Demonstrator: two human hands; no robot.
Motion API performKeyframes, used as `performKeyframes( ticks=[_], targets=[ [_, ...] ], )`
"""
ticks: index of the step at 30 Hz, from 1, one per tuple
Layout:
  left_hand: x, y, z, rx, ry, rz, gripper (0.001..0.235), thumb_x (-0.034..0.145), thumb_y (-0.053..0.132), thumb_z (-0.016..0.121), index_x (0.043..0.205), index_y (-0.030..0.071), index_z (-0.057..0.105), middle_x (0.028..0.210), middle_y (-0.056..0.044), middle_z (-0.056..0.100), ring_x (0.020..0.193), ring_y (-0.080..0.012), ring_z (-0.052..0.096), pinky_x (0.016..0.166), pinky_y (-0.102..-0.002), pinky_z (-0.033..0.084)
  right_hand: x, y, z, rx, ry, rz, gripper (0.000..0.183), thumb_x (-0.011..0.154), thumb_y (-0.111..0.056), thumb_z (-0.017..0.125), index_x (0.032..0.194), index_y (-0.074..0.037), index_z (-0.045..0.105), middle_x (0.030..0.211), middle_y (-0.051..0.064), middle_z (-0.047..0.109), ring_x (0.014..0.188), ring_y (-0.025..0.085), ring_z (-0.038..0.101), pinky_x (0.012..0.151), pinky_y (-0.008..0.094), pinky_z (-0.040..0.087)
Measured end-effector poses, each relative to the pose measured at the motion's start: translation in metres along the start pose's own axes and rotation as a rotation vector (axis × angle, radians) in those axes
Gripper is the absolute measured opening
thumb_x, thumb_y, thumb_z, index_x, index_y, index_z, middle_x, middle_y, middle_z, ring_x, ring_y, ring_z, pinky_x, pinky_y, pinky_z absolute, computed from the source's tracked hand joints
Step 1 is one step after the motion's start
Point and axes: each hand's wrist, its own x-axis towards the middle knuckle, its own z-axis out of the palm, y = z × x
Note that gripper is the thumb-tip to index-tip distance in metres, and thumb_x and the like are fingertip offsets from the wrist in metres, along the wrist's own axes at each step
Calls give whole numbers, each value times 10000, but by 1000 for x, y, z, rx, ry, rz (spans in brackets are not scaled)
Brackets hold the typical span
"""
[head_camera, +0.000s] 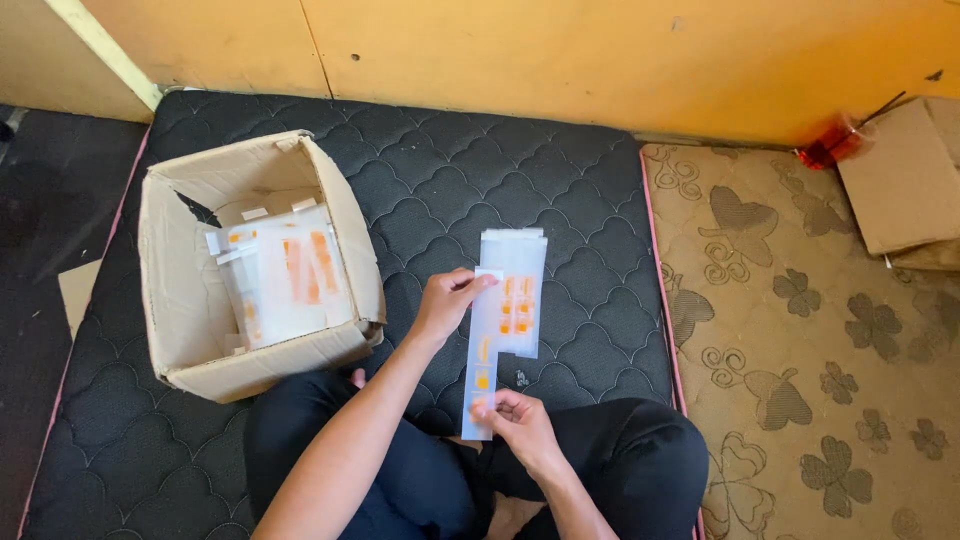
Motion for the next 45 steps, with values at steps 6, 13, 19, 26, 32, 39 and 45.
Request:
performKeyframes(
  ticks=[6, 13, 19, 26, 32, 39, 45],
  targets=[
    [2, -7, 0, -59, -12, -8, 217, 909, 231, 771, 776, 60, 754, 680, 21, 543, 637, -68, 432, 577, -242, 320, -8, -4, 2, 14, -3, 28, 131, 870, -18, 792, 979, 42, 751, 874, 176, 785, 517, 193, 629, 491, 272, 551],
    [-1, -5, -4, -28, 8, -1, 276, 921, 245, 772, 709, 86, 693, 660, 14, 534, 620, -79, 422, 575, -253, 291, -17, -16, 7, -123, -39, 46, 121, 873, -45, 801, 977, 7, 767, 916, 120, 813, 443, 131, 605, 472, 215, 466],
    [0, -8, -5, 34, 14, -16, 209, 914, 294, 749, 955, 103, 823, 802, 2, 690, 664, -77, 519, 557, -232, 327, -16, -12, 5, -134, -93, 41, 87, 888, 24, 764, 971, 6, 746, 814, 135, 784, 617, 139, 693, 575, 230, 552],
    [0, -11, -6, -12, 13, 3, 235, 910, 303, 751, 896, 75, 809, 755, 3, 658, 651, -72, 530, 543, -231, 324, -13, -11, 5, -124, -103, 61, 80, 882, 22, 769, 962, 27, 759, 788, 155, 777, 664, 177, 740, 617, 247, 584],
    [-1, -8, -7, -13, 7, -29, 234, 908, 290, 752, 906, 61, 801, 755, -4, 645, 661, -79, 567, 542, -222, 353, -15, -15, 6, -123, -131, 65, 89, 898, -9, 769, 982, 17, 757, 832, 145, 783, 646, 166, 731, 600, 229, 565],
    [1, -13, -9, 12, 26, 1, 218, 904, 289, 761, 899, 78, 817, 756, 1, 672, 653, -75, 541, 557, -245, 330, -18, -16, 6, -125, -175, 70, 145, 887, -73, 787, 986, 32, 782, 864, 162, 812, 648, 156, 719, 636, 230, 563],
    [1, -14, -11, 35, 56, 31, 200, 916, 270, 758, 853, 90, 819, 703, 28, 622, 628, -51, 466, 558, -258, 290, -25, -24, 9, -130, -212, 15, 141, 914, -96, 752, 891, 38, 789, 835, 162, 815, 698, 159, 726, 728, 265, 612]
  ],
)
